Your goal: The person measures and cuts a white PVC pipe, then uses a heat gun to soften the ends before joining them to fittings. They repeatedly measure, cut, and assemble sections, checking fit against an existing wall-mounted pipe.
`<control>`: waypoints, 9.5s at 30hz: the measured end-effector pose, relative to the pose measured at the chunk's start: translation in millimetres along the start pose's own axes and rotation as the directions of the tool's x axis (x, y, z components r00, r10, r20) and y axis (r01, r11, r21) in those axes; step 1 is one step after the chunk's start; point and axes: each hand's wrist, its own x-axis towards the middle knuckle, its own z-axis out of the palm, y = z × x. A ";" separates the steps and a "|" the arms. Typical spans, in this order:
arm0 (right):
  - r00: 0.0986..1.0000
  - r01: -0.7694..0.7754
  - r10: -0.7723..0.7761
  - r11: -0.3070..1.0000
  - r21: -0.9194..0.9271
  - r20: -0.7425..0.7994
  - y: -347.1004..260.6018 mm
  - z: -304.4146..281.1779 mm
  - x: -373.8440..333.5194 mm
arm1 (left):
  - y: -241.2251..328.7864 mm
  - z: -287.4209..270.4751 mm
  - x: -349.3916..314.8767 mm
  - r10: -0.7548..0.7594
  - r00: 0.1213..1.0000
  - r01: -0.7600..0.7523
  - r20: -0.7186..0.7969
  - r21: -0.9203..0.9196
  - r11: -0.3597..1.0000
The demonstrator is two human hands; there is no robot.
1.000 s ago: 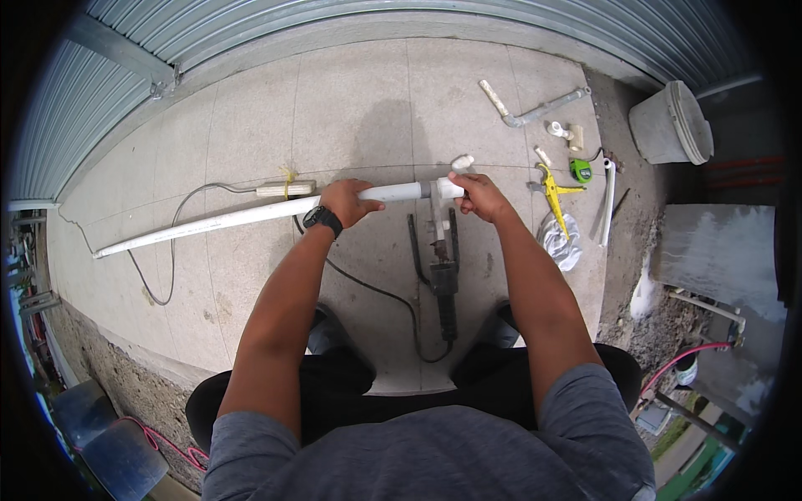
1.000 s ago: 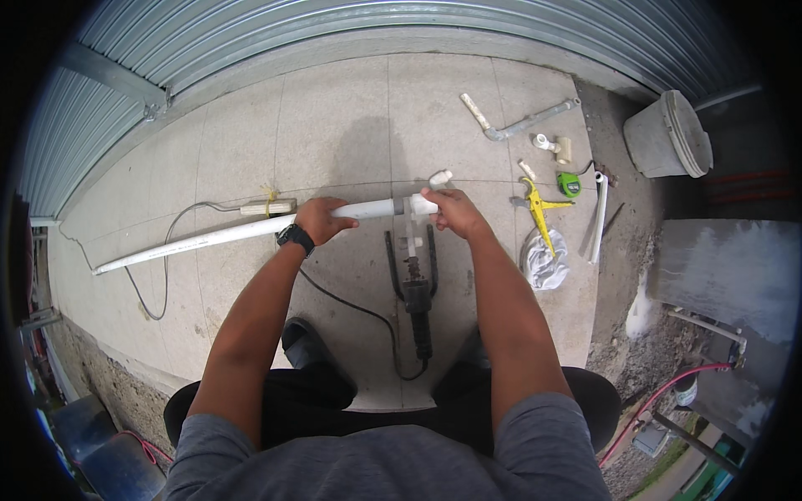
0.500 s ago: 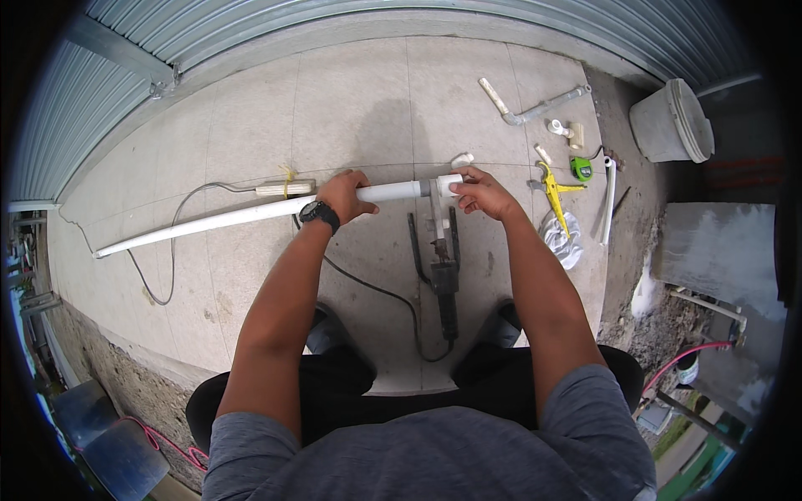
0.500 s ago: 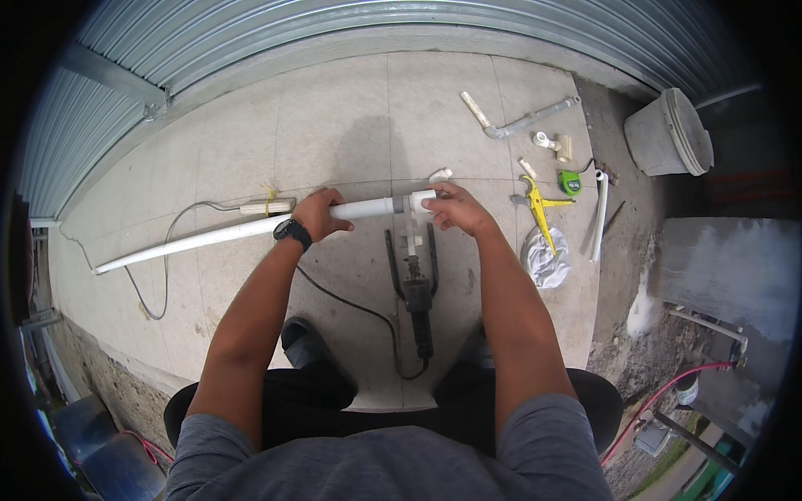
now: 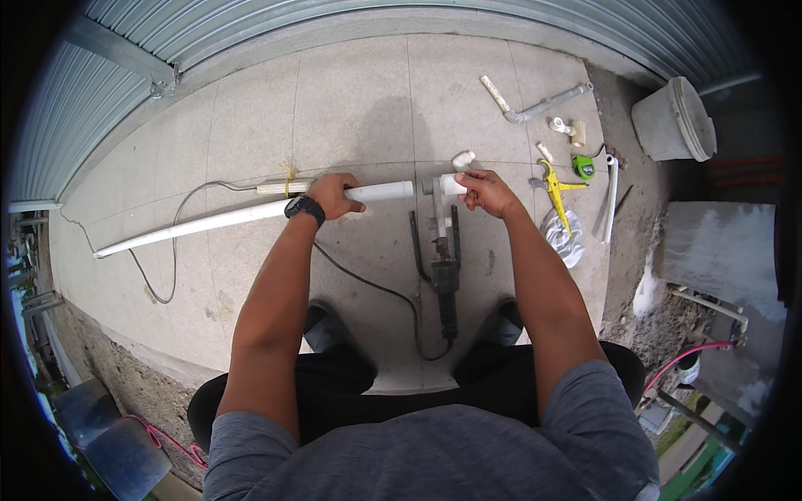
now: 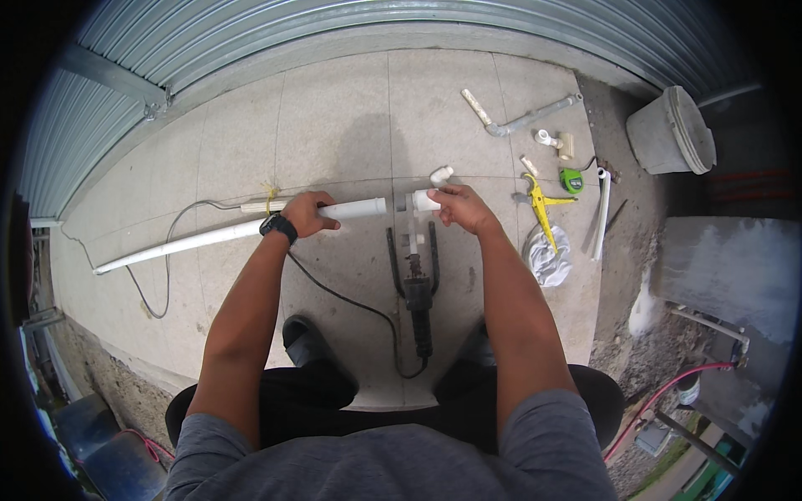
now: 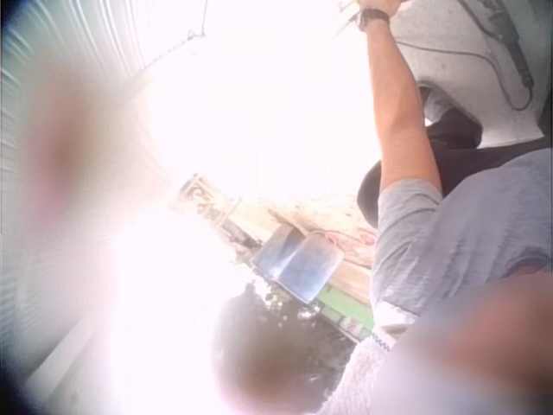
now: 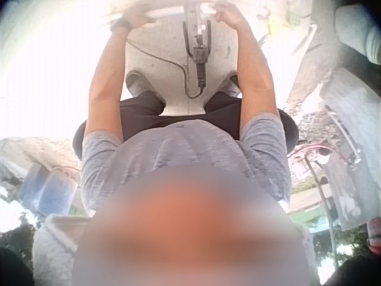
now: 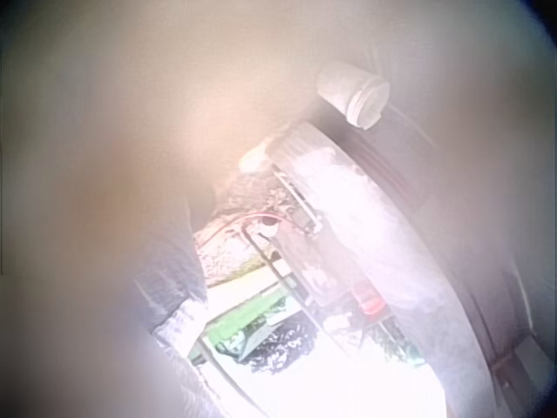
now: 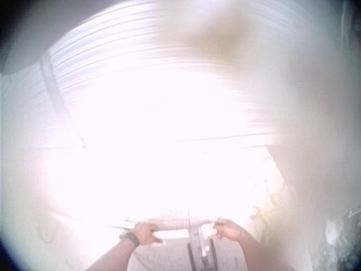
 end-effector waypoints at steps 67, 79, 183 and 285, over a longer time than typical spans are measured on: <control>0.662 0.547 -0.715 0.667 -0.506 -0.227 -72.1 66.6 -38.8 | 88.3 -57.0 -27.6 0.247 0.957 -0.235 -0.150 0.091 0.968; 0.779 0.419 -0.590 0.742 -0.522 -0.212 -71.4 69.2 -43.0 | 80.8 -30.7 -32.2 0.356 0.895 -0.313 -0.269 0.187 0.931; 0.826 0.554 -0.528 0.824 0.114 -0.199 -142.9 22.7 -39.1 | 102.8 -92.0 -37.6 0.235 0.953 -0.197 -0.192 0.196 0.960; 0.751 -0.312 0.651 0.495 -0.811 0.108 -55.3 4.4 -86.5 | 105.5 -137.7 -14.6 0.036 0.899 0.047 -0.436 0.178 0.983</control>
